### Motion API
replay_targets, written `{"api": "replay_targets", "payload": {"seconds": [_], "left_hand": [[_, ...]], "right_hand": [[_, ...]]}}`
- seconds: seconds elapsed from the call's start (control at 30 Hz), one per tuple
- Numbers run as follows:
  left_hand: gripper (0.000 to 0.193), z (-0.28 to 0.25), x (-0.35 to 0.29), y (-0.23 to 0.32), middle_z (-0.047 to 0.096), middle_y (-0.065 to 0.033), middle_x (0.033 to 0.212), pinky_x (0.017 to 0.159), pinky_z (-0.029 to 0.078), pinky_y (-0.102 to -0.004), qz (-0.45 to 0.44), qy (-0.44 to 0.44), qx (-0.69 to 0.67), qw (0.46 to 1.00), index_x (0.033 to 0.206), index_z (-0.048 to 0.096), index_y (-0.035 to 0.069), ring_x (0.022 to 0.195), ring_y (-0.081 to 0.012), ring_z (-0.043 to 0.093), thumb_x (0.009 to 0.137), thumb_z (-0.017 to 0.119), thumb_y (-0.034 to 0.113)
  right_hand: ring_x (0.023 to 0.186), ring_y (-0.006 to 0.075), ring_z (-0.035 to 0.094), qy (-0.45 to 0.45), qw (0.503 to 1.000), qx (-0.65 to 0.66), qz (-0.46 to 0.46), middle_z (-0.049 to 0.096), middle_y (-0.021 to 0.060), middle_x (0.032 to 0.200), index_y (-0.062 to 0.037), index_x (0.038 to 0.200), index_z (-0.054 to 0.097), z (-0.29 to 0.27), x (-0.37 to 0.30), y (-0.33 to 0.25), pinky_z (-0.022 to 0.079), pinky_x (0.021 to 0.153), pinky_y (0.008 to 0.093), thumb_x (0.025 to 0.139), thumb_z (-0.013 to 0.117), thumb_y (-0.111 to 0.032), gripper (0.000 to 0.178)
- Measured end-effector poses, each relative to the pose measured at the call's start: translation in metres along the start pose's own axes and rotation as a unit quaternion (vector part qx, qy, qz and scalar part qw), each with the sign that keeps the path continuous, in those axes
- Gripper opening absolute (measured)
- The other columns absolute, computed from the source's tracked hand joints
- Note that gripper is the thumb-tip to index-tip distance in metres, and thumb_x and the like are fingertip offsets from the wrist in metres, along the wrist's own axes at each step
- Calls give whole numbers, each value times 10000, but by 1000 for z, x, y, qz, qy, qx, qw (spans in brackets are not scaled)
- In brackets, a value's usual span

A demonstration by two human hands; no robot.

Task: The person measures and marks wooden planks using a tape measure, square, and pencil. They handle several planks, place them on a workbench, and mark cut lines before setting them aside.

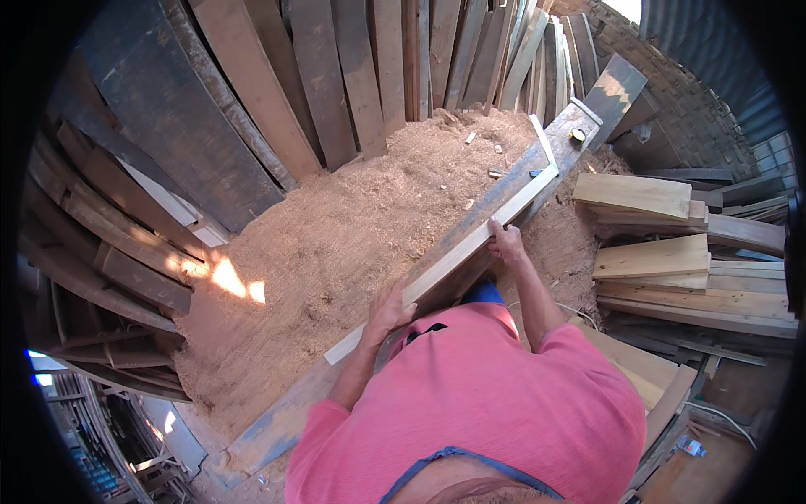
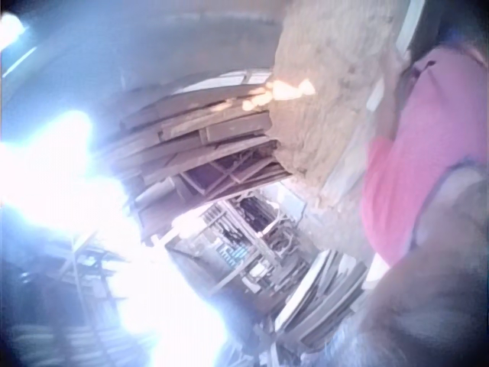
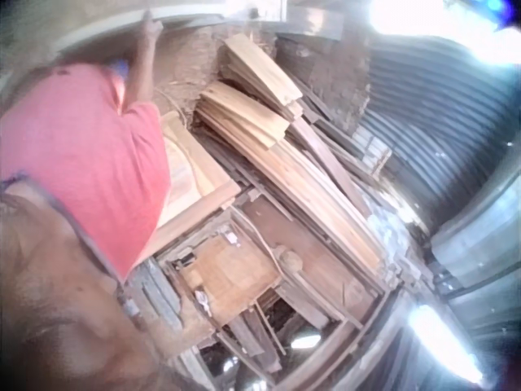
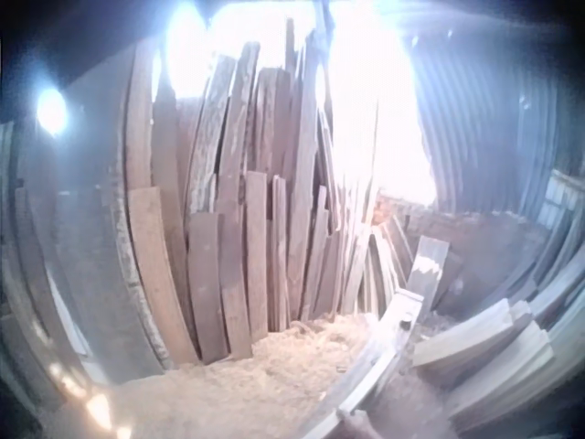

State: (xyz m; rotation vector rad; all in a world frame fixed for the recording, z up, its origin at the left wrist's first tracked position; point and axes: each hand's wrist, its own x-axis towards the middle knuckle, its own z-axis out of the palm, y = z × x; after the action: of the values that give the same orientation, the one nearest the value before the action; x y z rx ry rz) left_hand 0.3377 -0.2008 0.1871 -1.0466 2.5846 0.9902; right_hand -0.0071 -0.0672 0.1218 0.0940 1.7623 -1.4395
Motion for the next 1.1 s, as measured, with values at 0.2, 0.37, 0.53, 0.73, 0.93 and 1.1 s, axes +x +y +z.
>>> {"api": "replay_targets", "payload": {"seconds": [0.2, 0.37, 0.53, 0.73, 0.93, 1.1], "left_hand": [[923, 19, 44, 38, 614, -242, 1421, 1114, 466, -508, 51, 22, -44, 997, 1609, 367, 109, 1295, -437, 591, 827, 815, 308], [948, 36, 96, 78, 633, -248, 1368, 1041, 507, -514, 71, 30, -32, 997, 1601, 372, 94, 1225, -441, 625, 800, 838, 294], [958, 61, 171, 151, 673, -246, 1255, 944, 539, -524, 115, 76, -12, 990, 1579, 394, 74, 1108, -445, 653, 757, 852, 254], [910, 79, 235, 236, 703, -215, 1184, 920, 537, -527, 63, 66, 27, 995, 1539, 455, 72, 1057, -415, 661, 740, 854, 250], [827, 74, 238, 255, 718, -167, 1213, 946, 532, -493, -14, 52, 78, 995, 1458, 537, 97, 1097, -393, 662, 738, 884, 308], [864, 75, 242, 258, 725, -177, 1148, 926, 513, -487, -29, 44, 100, 994, 1483, 532, 85, 1034, -379, 665, 716, 862, 312]], "right_hand": [[572, 110, 575, -113, 989, 46, 86, 651, 17, 799, -108, 1040, 599, -67, 7, -15, 477, 509, 260, 1019, 704, -401, 313], [590, 99, 592, -26, 991, 105, 74, 659, 29, 804, -111, 1031, 597, -173, 72, -35, 458, 505, 253, 1026, 688, -358, 263], [787, 235, 687, 121, 976, -173, -46, 726, 134, 942, -22, 1113, 620, -260, 185, -73, 551, 684, 383, 971, 720, -370, 389], [1242, 440, 635, 239, 847, -461, -109, 664, 272, 1328, 21, 1382, 557, -313, 303, -153, 505, 1058, 519, 902, 757, -453, 704], [1342, 469, 536, 234, 780, -571, -100, 558, 289, 1432, -56, 1530, 432, -340, 412, -218, 443, 1125, 546, 883, 807, -435, 839], [1361, 431, 531, 160, 802, -575, -30, 529, 202, 1491, -239, 1633, 354, -344, 476, -234, 475, 1106, 555, 893, 803, -370, 876]]}}
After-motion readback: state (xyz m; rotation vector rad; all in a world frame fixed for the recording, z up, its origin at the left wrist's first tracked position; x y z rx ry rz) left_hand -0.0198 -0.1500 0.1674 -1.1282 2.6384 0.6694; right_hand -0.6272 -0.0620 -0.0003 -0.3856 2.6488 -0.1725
